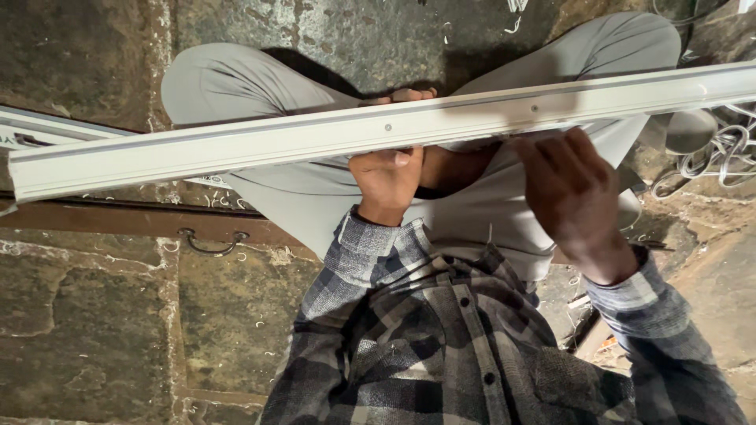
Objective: The person sits on the floor and scrapes the inner channel of white PVC window profiles with a small handheld scraper, working one profile at a time. They pick each profile from a pile on the floor, scrape along its groove, and set it aside with the finished pieces.
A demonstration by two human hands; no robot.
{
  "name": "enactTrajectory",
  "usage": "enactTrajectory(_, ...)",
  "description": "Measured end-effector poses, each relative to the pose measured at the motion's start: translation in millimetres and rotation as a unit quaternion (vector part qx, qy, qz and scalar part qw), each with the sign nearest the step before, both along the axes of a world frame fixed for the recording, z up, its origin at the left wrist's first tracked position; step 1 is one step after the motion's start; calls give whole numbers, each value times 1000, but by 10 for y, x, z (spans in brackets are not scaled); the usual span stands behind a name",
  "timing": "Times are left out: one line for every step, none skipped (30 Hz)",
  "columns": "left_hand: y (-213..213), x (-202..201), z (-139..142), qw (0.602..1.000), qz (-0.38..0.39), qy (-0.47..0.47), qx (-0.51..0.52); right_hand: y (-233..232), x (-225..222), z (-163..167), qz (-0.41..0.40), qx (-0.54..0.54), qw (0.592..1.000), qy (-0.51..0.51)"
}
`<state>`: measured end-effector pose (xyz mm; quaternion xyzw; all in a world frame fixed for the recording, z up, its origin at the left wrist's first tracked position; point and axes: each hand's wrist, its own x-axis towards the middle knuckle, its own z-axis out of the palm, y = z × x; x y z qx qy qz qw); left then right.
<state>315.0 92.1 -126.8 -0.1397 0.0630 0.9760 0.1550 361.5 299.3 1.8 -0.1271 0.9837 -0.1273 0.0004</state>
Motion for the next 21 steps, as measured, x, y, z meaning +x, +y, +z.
enactTrajectory(8, -3, 3, 1000, 3, 17, 2, 33, 24, -6, -1, 9, 1000, -4)
enactTrajectory(13, -7, 6, 999, 8, 34, 4, 68, 42, -8, -2, 19, 1000, -8)
enactTrajectory(12, -10, 9, 999, 12, 51, 6, 88, 62, -11, -2, 28, 1000, -13)
enactTrajectory(15, -14, 16, 999, 8, 51, 7, 99, 70, -22, -1, 26, 1000, -8)
enactTrajectory(10, -20, 20, 999, 4, 50, 8, 99, 73, -37, 1, 23, 1000, -2)
enactTrajectory(7, -24, 26, 999, -1, 50, 9, 87, 73, -51, 2, 20, 1000, 4)
enactTrajectory(5, -29, 28, 999, -2, 40, -2, 56, 63, -78, 4, -8, 1000, 15)
enactTrajectory(6, -33, 30, 999, -2, 30, -12, 18, 48, -105, 6, -37, 999, 26)
enactTrajectory(11, -32, 32, 1000, -2, 20, -23, -13, 34, -114, 8, -64, 997, 37)
enactTrajectory(15, -30, 34, 1000, 1, 18, -21, -50, 21, -118, 11, -64, 997, 30)
enactTrajectory(20, -28, 34, 1000, 2, 17, -19, -99, 14, -118, 13, -63, 998, 25)
enactTrajectory(29, -28, 33, 1000, 2, 17, -17, -134, 5, -102, 13, -62, 998, 20)
enactTrajectory(35, -26, 32, 999, 1, 30, -10, -155, 2, -71, 9, -59, 998, 18)
enactTrajectory(38, -29, 31, 999, 0, 45, -3, -163, 1, -29, 5, -57, 998, 17)
enactTrajectory(33, -33, 29, 998, 1, 61, 2, -164, 0, 10, 3, -56, 998, 17)
enactTrajectory(29, -37, 29, 999, 4, 51, 4, -152, -2, 53, 4, -50, 999, 13)
enactTrajectory(30, -37, 30, 999, 5, 42, 5, -128, -3, 96, 4, -44, 999, 10)
enactTrajectory(25, -37, 31, 999, 7, 31, 5, -122, -9, 110, 4, -39, 999, 6)
enactTrajectory(17, -38, 31, 1000, 9, 20, 1, -107, -22, 111, 8, -30, 999, 6)
enactTrajectory(14, -37, 31, 1000, 10, 8, 0, -71, -39, 114, 12, -19, 1000, 6)
enactTrajectory(18, -33, 30, 1000, 12, -5, 1, -43, -48, 113, 15, -5, 1000, 4)
